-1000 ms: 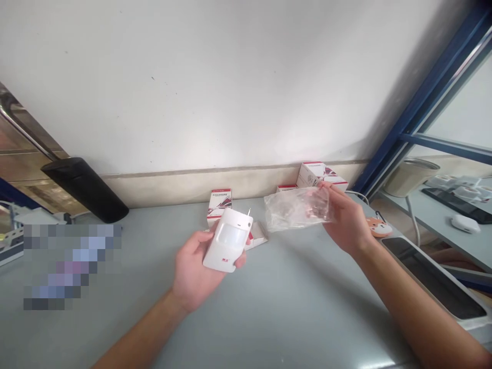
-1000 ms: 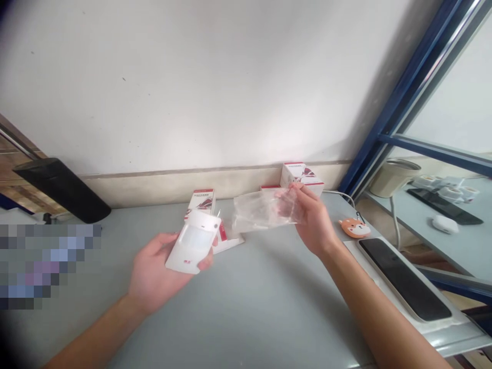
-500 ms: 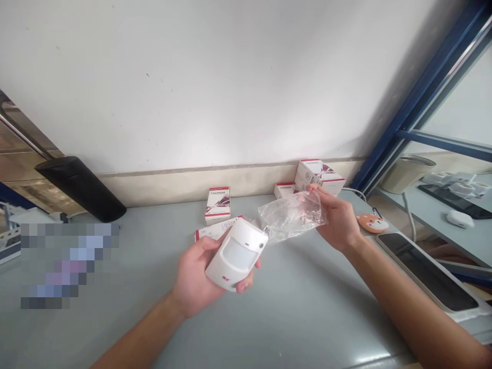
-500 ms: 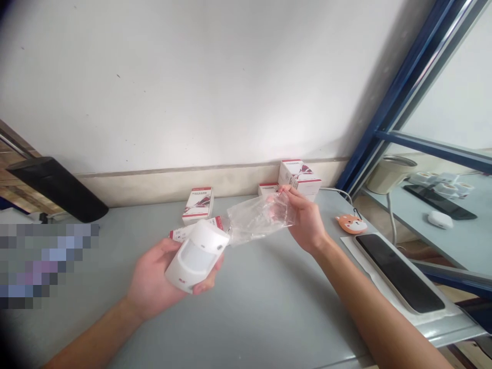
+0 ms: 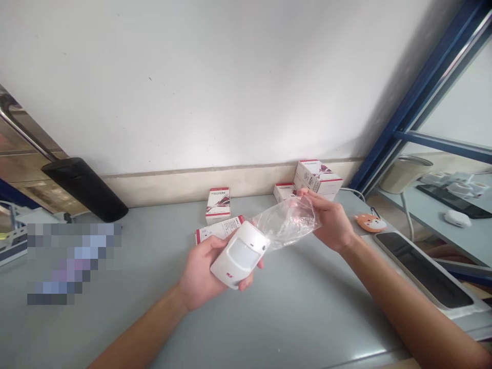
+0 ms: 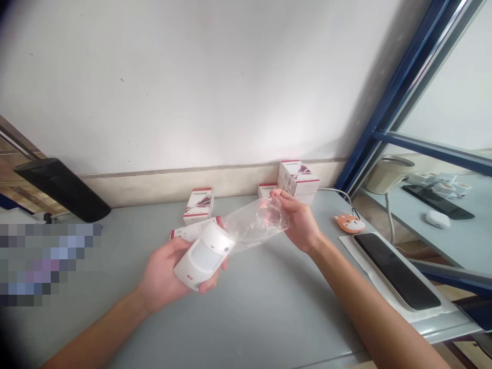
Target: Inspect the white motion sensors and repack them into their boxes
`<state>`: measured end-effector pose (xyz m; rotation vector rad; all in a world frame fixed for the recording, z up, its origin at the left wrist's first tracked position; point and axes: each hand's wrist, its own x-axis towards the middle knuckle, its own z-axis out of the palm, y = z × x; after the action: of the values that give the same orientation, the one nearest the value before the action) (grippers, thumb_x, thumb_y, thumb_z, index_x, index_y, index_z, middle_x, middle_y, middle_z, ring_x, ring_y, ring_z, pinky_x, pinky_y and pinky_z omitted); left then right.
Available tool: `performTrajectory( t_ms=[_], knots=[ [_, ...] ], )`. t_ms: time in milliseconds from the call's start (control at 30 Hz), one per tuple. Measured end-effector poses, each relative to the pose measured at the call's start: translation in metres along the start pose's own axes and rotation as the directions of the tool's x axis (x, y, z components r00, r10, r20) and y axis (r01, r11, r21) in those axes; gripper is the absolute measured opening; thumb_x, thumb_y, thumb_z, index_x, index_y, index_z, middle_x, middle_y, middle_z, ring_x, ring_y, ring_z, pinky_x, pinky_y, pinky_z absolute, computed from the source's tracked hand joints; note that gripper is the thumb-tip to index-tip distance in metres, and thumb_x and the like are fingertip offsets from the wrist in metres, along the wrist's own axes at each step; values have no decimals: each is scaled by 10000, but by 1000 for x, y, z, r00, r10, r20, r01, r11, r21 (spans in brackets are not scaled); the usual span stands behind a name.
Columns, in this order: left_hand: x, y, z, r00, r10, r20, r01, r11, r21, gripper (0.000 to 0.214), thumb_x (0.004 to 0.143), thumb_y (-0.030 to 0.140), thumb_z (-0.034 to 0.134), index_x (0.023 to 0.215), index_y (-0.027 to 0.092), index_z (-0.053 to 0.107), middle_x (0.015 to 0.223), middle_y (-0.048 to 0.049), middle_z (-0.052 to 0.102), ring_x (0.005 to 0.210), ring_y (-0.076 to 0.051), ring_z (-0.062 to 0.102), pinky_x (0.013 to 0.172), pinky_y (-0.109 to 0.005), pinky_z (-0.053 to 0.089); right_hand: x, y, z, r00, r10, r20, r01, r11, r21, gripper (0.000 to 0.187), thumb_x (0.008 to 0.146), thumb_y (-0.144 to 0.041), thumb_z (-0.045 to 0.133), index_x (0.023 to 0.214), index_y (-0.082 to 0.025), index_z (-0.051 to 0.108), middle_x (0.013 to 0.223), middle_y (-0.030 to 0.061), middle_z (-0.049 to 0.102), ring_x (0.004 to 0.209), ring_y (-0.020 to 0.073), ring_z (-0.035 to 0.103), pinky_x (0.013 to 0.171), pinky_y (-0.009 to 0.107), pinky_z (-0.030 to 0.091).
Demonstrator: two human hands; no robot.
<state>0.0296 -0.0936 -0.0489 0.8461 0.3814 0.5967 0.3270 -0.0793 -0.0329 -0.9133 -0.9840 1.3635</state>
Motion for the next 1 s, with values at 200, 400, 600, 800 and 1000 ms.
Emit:
performTrajectory(
  t_ms=[200, 400, 600, 800, 1000],
  knots=[
    [0, -3, -3, 999, -31, 20, 31, 999, 9, 547, 979, 381, 345, 1418, 99, 511, 1028, -228, 751, 627, -266, 656, 721, -410, 421, 4, 13, -3, 996, -89, -29, 79, 965, -249, 244, 951, -484, 700, 972, -249, 637, 943, 23, 728, 784, 198, 657, 655, 292, 475],
    [0, 1, 1, 999, 30, -11, -29, 998, 62, 514, 953, 322, 345, 1395, 130, 525, 987, -181, 748, 624, -259, 656, 739, -412, 419, -7, 21, 10, 747, -665, 23, 435, 462, -773, 223, 1084, -404, 530, 1231, -292, 654, 1244, 86, 674, 1089, 254, 646, 954, 434, 521],
    [1, -1, 0, 994, 97, -44, -90, 986, 138, 490, 957, 331, 364, 1361, 131, 554, 980, -150, 725, 680, -266, 659, 769, -419, 413, -35, 32, 43, 698, -551, 457, 653, 230, -721, 194, 1054, -262, 605, 1224, -289, 693, 1117, 94, 689, 985, 242, 693, 843, 412, 593],
    [3, -6, -3, 983, 147, -109, -122, 972, 203, 470, 946, 348, 416, 1367, 174, 531, 926, -75, 689, 718, -260, 646, 779, -402, 405, -38, 48, 56, 665, -639, 386, 685, 317, -656, 163, 1022, -158, 660, 1139, -257, 716, 1040, 51, 739, 926, 196, 714, 807, 345, 604],
    [1, -10, 3, 986, 101, -129, -57, 949, 310, 421, 1006, 388, 431, 1386, 215, 479, 818, -46, 707, 785, -249, 626, 797, -366, 392, -43, 50, 58, 657, -684, 317, 686, 367, -628, 235, 1008, -77, 636, 1160, -254, 668, 994, 30, 736, 874, 167, 695, 792, 318, 584]
  ],
)
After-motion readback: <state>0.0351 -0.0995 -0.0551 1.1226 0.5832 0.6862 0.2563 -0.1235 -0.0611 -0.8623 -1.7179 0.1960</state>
